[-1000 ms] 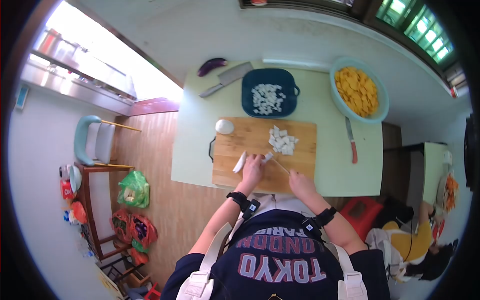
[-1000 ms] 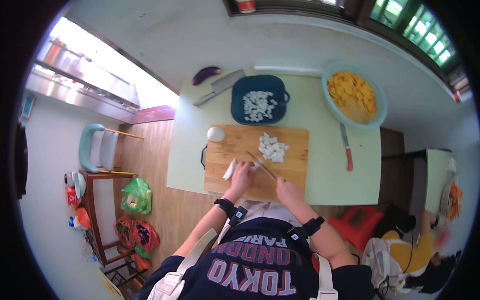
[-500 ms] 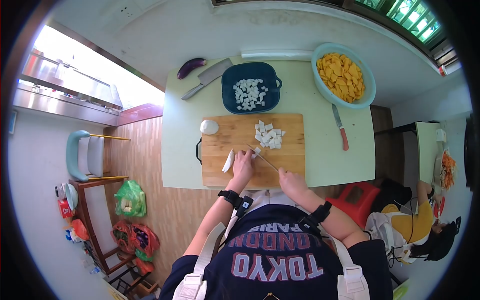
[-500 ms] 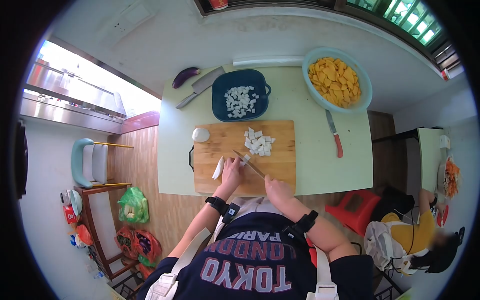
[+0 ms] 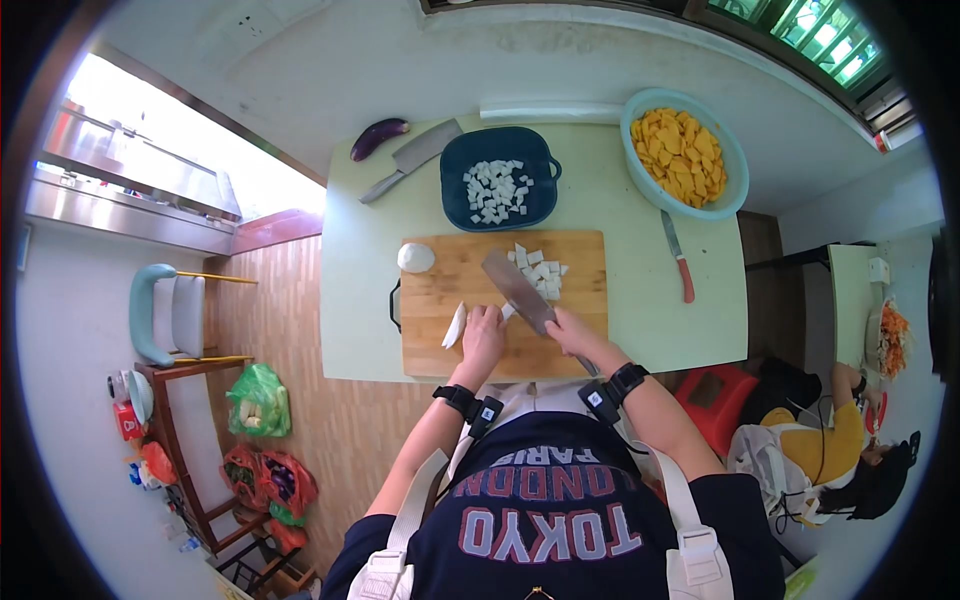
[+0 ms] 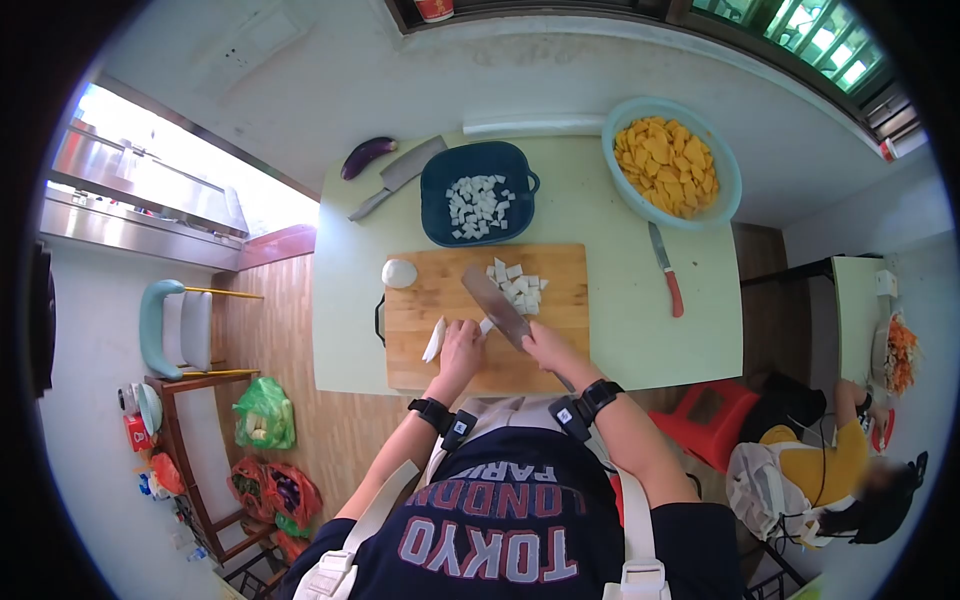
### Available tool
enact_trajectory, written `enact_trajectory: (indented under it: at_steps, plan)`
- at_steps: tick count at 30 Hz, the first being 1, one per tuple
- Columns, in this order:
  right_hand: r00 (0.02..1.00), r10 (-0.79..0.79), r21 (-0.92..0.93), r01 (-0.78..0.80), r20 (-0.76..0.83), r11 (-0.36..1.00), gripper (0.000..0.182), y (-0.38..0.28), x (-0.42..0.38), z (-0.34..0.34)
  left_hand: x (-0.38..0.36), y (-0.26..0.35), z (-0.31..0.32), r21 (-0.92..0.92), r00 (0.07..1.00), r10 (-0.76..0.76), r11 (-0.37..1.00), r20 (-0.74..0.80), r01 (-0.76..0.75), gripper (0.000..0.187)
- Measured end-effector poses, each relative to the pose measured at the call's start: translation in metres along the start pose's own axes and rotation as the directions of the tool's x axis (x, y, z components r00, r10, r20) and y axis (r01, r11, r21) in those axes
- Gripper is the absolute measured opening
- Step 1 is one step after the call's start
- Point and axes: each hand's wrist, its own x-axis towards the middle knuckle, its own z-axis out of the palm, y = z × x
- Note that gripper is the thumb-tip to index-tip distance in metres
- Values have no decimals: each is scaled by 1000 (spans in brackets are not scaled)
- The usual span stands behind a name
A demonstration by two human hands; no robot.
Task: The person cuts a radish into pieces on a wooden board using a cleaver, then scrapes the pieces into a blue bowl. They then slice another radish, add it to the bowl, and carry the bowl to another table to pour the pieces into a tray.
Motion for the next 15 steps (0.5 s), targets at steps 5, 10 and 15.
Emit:
enact_trajectory:
  at_steps: [5, 10, 15]
  plan:
    - [968, -230, -360, 178, -105, 916, 17, -10, -17, 6, -2, 1, -5, -89, 998, 17, 996, -53, -21, 12]
    - [926, -343, -648, 164, -160, 743, 11, -25, -44, 19, -3, 1, -4, -86, 997, 22, 996, -69, -28, 12]
    - [979, -176, -702, 56, -100, 710, 9, -41, -61, 20, -3, -1, -3, -85, 997, 27, 996, -78, -33, 11]
